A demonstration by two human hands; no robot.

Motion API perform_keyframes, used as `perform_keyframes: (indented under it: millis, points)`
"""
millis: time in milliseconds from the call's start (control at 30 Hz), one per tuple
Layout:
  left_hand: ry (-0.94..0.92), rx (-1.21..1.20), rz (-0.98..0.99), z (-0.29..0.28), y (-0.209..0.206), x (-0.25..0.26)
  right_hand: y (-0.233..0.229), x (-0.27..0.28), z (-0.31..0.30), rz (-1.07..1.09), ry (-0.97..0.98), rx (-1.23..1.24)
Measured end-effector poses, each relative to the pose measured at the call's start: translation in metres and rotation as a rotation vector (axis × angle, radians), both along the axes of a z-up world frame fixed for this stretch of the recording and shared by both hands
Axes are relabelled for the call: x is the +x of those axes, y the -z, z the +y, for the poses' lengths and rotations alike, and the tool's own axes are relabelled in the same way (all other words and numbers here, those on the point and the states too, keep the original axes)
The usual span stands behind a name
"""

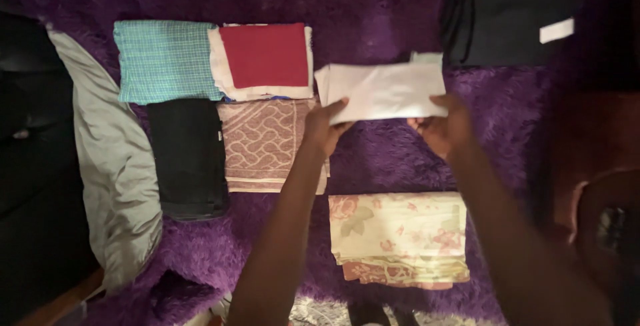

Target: The person packs a suitcase by picking up folded clothes and towels from a purple surface and placing them into the luggage. They handle each item one at a time, smoothing and arranging them into rows until the suitcase is filled.

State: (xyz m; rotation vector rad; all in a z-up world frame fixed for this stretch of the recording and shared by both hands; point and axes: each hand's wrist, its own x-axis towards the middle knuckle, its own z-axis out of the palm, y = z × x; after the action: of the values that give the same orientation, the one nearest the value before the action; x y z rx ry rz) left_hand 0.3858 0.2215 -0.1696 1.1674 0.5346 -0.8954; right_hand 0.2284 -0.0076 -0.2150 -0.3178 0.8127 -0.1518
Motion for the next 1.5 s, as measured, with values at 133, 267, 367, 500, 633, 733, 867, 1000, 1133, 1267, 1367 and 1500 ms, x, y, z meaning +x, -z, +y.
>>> perform_keyframes:
  millis: [133,267,367,500,633,733,867,1000,1133,1267,1367,1500]
  points:
    - [0.187,-0.186,0.005,0.023,-0.004,-0.035,-0.047,-0.050,0.023,0.122,0.031,0.031]
    - [0.356,-0.314,-0.053,0.030,-0.032,-0.068,-0.083,-0.102,0.041,0.077,0.038,-0.037]
    - [0.464,-0.103,-0.095,0.021,-0.068,-0.089,-0.112,-0.139,0.048,0.061,-0.012,-0.206]
    - [0.575,0.056,-0.167,0.001,-0.119,-0.122,-0.164,-0.188,0.055,0.061,0.091,-0.240]
    - [0.712,0.138,-0.296,-0.023,-0.166,-0.156,-0.227,-0.234,0.050,0.169,0.092,-0.314]
    - [0.750,-0.005,-0.338,-0.047,-0.205,-0.186,-0.271,-0.268,0.042,0.396,0.000,-0.459]
    - [0.802,-0.159,-0.429,-0.083,-0.250,-0.229,-0.313,-0.320,0.035,0.547,-0.016,-0.565]
    - [0.898,-0.110,-0.483,-0.122,-0.275,-0.273,-0.312,-0.373,0.025,0.332,0.399,-0.392]
    - [1.070,-0.139,-0.657,-0.173,-0.279,-0.316,-0.324,-0.433,0.010,0.286,0.535,-0.338]
    - [1.168,0.090,-0.941,-0.218,-0.277,-0.366,-0.338,-0.477,-0.013,0.332,0.580,-0.333]
    - [1.141,0.193,-1.060,-0.236,-0.282,-0.407,-0.334,-0.512,-0.023,0.400,0.583,-0.399]
    - [1.127,0.235,-0.953,-0.230,-0.284,-0.457,-0.327,-0.557,-0.036,0.811,0.371,-0.617]
